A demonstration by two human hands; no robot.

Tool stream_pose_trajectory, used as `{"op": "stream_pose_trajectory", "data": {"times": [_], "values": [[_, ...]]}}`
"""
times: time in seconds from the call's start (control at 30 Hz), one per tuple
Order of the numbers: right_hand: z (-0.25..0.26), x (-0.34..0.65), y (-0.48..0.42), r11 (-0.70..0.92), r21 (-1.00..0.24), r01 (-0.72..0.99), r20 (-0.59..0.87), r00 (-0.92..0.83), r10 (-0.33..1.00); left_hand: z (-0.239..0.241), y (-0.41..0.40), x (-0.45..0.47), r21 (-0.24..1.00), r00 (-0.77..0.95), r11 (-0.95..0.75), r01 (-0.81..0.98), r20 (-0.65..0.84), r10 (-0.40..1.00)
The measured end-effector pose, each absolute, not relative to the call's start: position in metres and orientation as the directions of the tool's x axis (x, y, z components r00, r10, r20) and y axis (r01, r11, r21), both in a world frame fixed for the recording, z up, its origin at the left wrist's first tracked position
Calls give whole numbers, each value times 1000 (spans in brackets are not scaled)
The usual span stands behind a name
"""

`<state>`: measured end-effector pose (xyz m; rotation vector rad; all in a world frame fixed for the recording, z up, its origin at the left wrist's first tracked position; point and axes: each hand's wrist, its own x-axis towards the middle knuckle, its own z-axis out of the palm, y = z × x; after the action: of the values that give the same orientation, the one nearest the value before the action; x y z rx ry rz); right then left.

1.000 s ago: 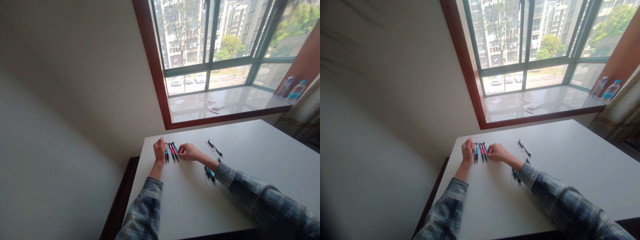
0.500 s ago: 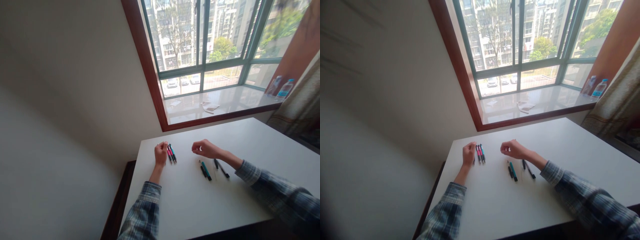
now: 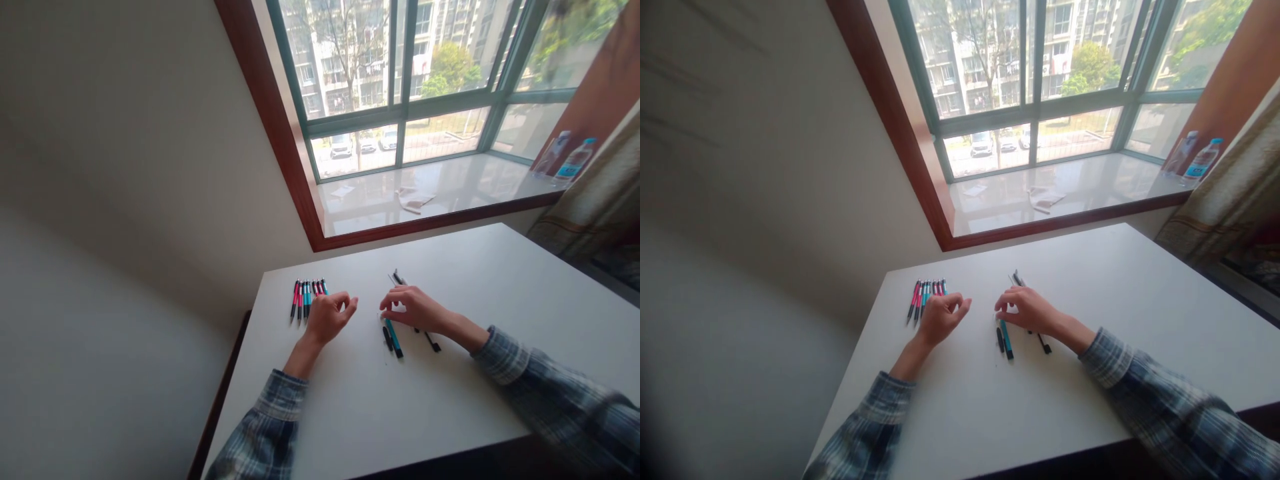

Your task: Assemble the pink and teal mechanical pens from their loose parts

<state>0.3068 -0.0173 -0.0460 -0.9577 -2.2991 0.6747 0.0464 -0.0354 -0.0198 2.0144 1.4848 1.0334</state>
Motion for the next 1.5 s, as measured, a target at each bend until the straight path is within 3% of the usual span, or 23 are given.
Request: {"op": "stream_pose_trajectory", "data": {"times": [0.23,0.53,0.83,1.23,1.43,1.5], "values": [[-46,300,-20,642,-623,446,314,-609,728,-14,-46,60,641,425,-425,639,167,890],[-40,303,-12,624,-637,452,423,-472,773,-14,-54,69,606,489,-451,655,115,865],[-43,302,-14,609,-669,427,419,-460,783,-23,-60,76,538,511,-499,679,142,848],[-45,304,-13,576,-671,467,470,-333,818,-14,-66,86,710,619,-506,490,126,775],[-45,303,-15,573,-703,421,474,-323,819,-13,-65,87,901,597,-322,291,91,797],[-44,302,-15,521,-771,366,431,-303,850,-13,-63,84,953,551,-237,190,97,829]]}}
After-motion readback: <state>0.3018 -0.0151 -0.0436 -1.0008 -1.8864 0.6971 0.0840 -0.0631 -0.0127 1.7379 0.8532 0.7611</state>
